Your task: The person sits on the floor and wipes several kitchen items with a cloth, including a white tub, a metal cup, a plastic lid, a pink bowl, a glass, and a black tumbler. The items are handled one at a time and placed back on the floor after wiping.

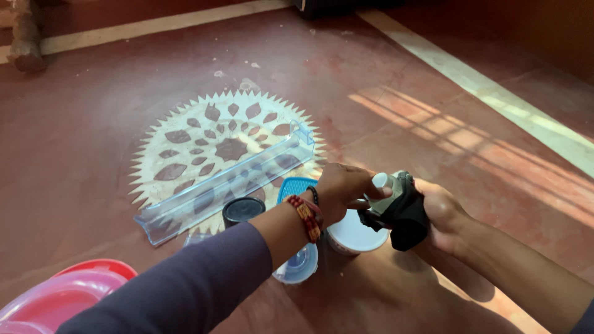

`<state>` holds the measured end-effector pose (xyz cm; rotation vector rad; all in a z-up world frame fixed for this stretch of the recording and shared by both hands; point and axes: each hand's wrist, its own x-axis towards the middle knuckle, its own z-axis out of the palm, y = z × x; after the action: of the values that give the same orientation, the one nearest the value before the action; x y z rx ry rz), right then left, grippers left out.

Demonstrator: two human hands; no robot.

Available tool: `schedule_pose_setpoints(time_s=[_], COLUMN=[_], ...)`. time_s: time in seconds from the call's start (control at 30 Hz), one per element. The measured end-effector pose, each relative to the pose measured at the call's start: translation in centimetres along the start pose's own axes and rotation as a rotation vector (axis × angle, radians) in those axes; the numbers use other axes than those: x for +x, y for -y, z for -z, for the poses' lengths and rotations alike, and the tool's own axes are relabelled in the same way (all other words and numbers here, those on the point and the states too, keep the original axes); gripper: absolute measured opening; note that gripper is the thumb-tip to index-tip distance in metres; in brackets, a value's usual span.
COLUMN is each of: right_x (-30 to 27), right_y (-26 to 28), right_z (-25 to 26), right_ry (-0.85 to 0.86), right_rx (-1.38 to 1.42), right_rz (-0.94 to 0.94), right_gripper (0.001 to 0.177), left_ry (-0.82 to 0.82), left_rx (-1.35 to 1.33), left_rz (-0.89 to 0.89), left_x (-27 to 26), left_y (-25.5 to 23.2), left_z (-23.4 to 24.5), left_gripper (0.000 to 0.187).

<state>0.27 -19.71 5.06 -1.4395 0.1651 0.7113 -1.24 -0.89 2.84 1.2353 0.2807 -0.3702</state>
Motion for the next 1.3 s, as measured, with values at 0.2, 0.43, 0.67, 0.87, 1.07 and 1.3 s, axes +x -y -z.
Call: schedule_pose_setpoints(time_s=[0.2,0.43,0.67,0.87,1.07,1.3], right_x=[0.9,-1.2,-5.2,-4.1,-1.4,-0.1], right_y=[0.6,1.6,1.5,2.3,2.7,1.0], right_z=[0.6,-1.8,-5.1,-4.6,-1.4,1.2], right_ry=[0.111,-0.134,-0.280,-0.304,-0.089,0.227], right_rx=[0.216,-0.098,-0.951,-0.859,0.042,0.171], right_rz=[-0.160,0.051,0.778,0.678,0.000,-0.053], right_gripper=[0.043,0.039,0.047,0.043,0.046,0.042], left_ry=[-0.324,-0.299,-0.071,0.033,0.019,-0.090], left_rx=[0.270,0.095,-0.322,-0.207,0.094,0.826], left_rz=[-0.223,-0.054,0.070,0.100,-0.223,-0.887], left_x=[-2.4,-2.5,-1.0,-0.8,-1.6,-2.4], left_y=[-1.6,-1.8,-1.1,-1.9,-1.9,-2.8], left_z=[-1.1,0.4,2.6,2.7,0.7,-1.5], left_gripper=[0.048,0.039,0.041,0.037,0.043,0.043])
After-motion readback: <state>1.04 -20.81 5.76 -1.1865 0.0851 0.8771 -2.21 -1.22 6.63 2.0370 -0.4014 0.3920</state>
